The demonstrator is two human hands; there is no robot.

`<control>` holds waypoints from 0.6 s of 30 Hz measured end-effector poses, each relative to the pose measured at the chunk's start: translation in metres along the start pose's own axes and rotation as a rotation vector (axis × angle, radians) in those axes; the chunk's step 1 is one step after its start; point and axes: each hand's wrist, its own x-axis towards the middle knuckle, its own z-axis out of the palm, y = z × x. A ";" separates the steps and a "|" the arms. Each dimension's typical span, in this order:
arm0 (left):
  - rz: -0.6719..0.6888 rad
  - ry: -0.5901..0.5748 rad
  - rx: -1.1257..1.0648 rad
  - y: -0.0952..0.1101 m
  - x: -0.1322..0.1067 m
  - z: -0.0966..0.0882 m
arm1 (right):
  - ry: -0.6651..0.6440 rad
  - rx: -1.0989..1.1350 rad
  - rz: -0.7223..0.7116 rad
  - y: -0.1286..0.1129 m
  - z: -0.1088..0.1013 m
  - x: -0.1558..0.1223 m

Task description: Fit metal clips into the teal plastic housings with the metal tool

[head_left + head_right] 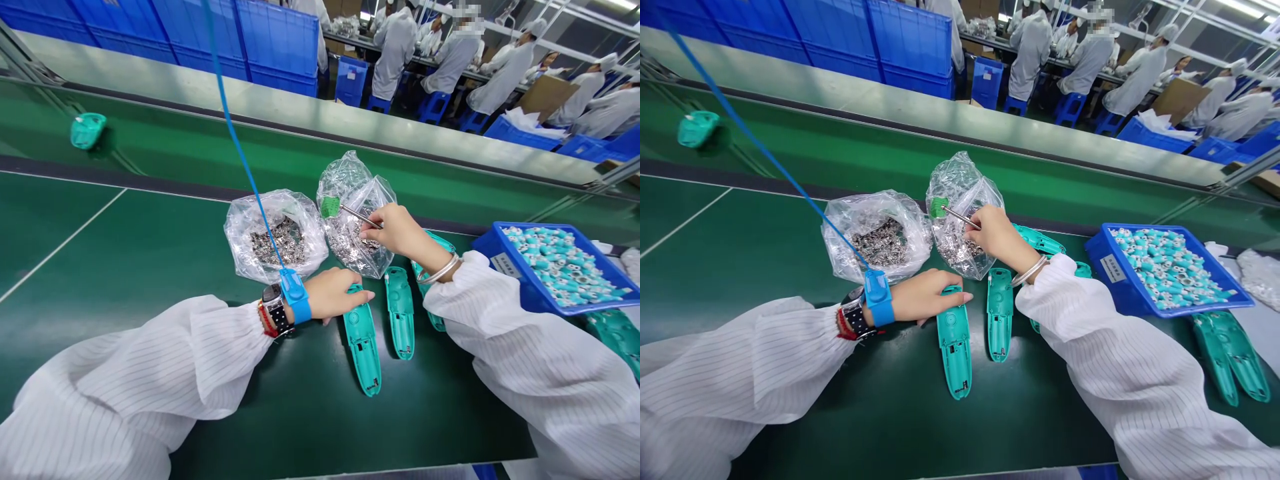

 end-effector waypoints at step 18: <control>-0.006 -0.023 -0.016 0.001 0.001 -0.001 | -0.186 -0.122 -0.154 0.025 0.025 -0.033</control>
